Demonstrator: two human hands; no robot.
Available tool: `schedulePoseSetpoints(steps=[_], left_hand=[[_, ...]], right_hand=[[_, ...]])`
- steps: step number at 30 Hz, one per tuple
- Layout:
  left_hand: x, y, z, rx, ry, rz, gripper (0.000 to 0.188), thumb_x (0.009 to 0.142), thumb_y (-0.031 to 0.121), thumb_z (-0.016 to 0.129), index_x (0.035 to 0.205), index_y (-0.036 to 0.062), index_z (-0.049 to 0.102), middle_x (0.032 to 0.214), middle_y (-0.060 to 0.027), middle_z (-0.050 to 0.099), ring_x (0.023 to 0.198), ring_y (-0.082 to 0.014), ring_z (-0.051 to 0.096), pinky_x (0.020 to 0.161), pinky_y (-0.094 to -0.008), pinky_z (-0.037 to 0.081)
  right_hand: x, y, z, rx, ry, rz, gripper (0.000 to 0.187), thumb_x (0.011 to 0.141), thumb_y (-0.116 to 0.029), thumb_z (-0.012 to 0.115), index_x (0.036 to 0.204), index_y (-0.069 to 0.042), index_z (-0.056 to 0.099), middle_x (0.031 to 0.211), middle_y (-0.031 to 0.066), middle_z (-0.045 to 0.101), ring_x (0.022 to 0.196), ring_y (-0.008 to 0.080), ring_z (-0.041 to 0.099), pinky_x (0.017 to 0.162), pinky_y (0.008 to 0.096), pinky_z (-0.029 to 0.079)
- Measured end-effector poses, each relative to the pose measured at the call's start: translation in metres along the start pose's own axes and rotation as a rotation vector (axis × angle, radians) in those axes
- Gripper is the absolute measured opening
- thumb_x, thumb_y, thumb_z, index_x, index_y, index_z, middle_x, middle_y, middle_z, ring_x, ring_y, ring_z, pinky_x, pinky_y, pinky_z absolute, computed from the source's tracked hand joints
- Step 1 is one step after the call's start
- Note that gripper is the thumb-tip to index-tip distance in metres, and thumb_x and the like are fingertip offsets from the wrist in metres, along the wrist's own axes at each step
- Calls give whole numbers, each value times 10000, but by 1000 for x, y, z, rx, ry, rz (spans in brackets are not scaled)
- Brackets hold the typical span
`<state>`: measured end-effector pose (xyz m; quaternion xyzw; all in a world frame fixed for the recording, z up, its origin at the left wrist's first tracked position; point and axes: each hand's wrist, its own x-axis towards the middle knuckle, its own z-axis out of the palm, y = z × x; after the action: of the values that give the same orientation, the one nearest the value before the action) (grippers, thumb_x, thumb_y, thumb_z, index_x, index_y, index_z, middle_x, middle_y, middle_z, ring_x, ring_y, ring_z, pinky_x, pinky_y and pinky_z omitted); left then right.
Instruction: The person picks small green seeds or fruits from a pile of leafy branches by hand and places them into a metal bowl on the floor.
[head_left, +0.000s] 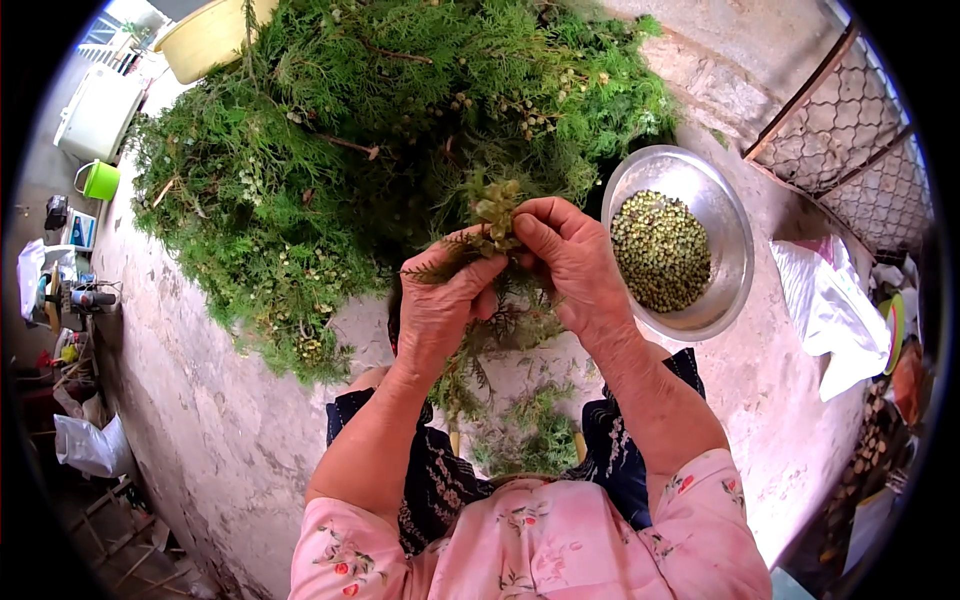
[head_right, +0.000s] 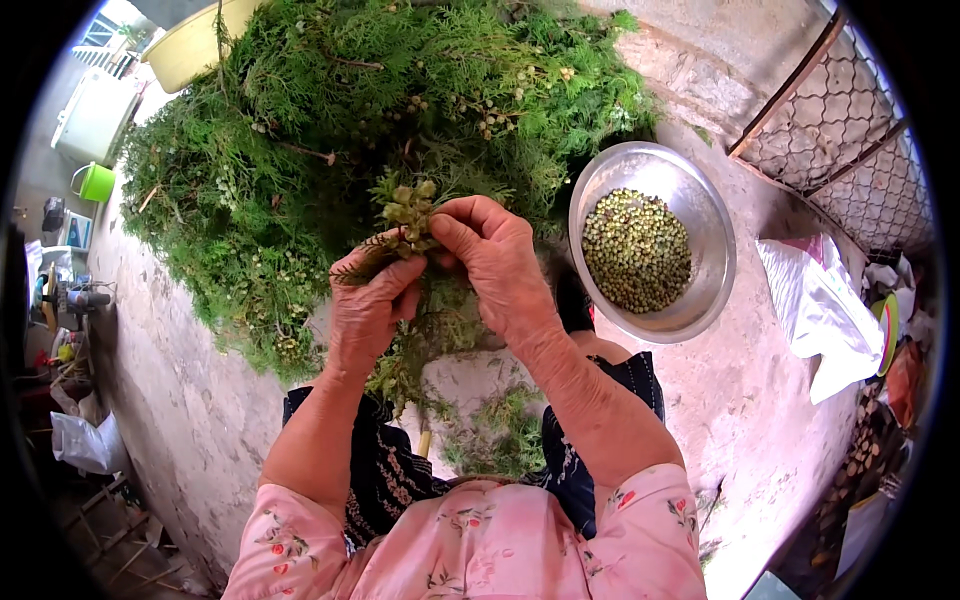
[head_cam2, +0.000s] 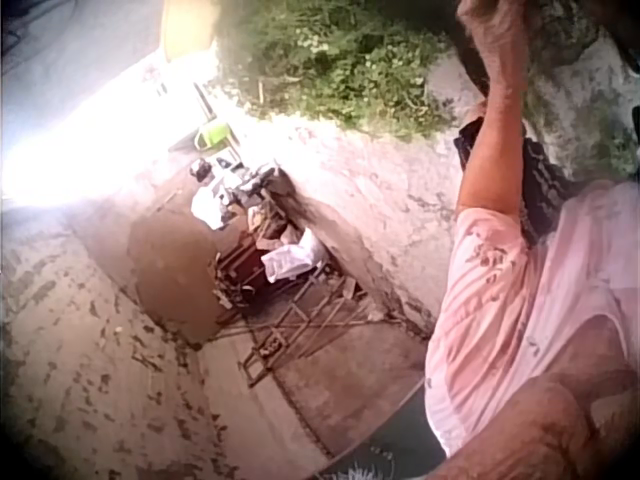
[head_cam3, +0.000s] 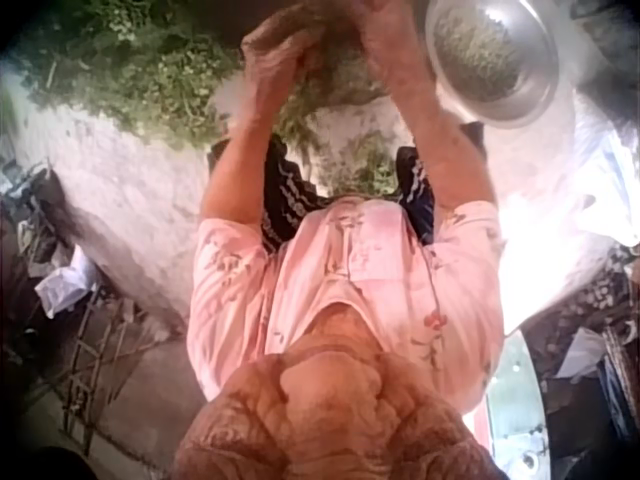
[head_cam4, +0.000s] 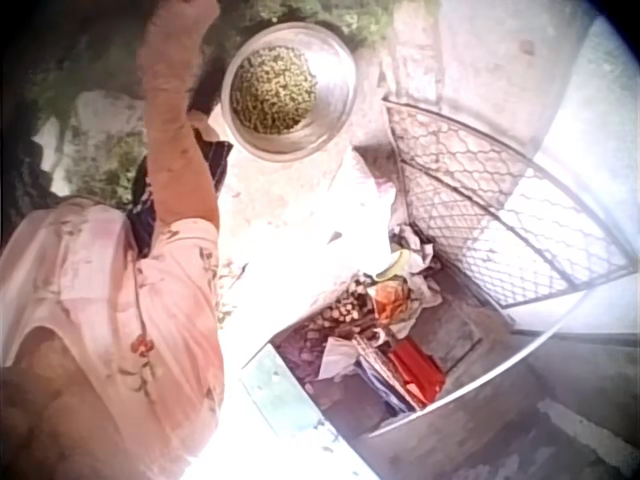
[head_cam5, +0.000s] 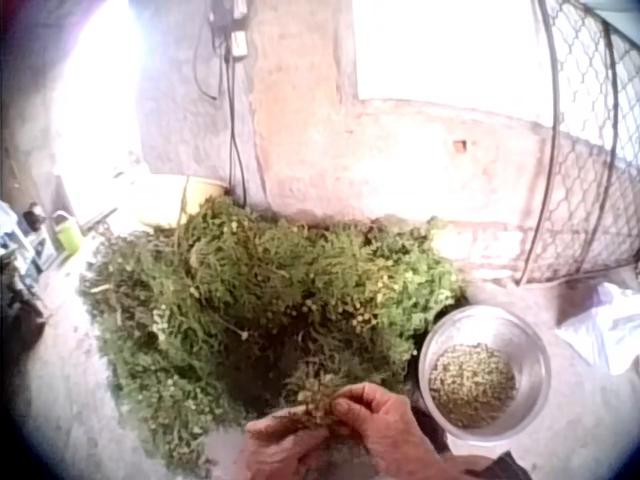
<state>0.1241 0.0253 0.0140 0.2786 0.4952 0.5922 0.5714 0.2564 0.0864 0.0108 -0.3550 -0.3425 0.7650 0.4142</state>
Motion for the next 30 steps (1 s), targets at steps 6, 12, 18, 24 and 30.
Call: schedulePoseSetpoints(steps=[6, 12, 18, 24, 30], left_hand=[[2, -2, 1, -37, 51, 47, 177, 780, 20, 627, 956, 12, 639, 703, -2, 601, 427, -40, 412, 362, -182, 291], [2, -2, -6, -74, 35, -36, 151, 766, 19, 640, 917, 11, 637, 693, 6, 594, 420, -27, 386, 354, -179, 264], [4, 2, -8, -316, -34, -197, 148, 783, 33, 620, 929, 25, 597, 729, -14, 592, 383, -44, 345, 350, -187, 250], [10, -10, -22, -615, -147, -334, 158, 810, 78, 610, 952, 22, 570, 770, -28, 595, 382, -58, 337, 359, -192, 254], [10, -2, -12, -430, -50, -226, 168, 813, 86, 613, 962, 15, 578, 756, -15, 588, 382, -52, 340, 351, -196, 246]], right_hand=[[-1, -4, 3, -120, -87, -87, 192, 805, -139, 641, 939, -19, 574, 778, -23, 570, 637, 43, 465, 578, 169, 399], [0, -5, 1, -173, -147, -28, 164, 812, -104, 620, 951, -32, 572, 799, -21, 573, 639, 46, 470, 582, 176, 403], [1, -3, -2, 129, -158, 196, 138, 834, -92, 588, 966, -60, 560, 786, -9, 579, 613, 61, 498, 508, 194, 399], [-2, -5, -1, 197, -104, 257, 135, 851, -93, 566, 975, -44, 547, 768, -1, 566, 594, 65, 502, 464, 186, 380], [1, -4, 1, 262, -126, 165, 132, 858, -86, 550, 986, -54, 543, 810, -6, 567, 650, 71, 514, 510, 212, 413]])
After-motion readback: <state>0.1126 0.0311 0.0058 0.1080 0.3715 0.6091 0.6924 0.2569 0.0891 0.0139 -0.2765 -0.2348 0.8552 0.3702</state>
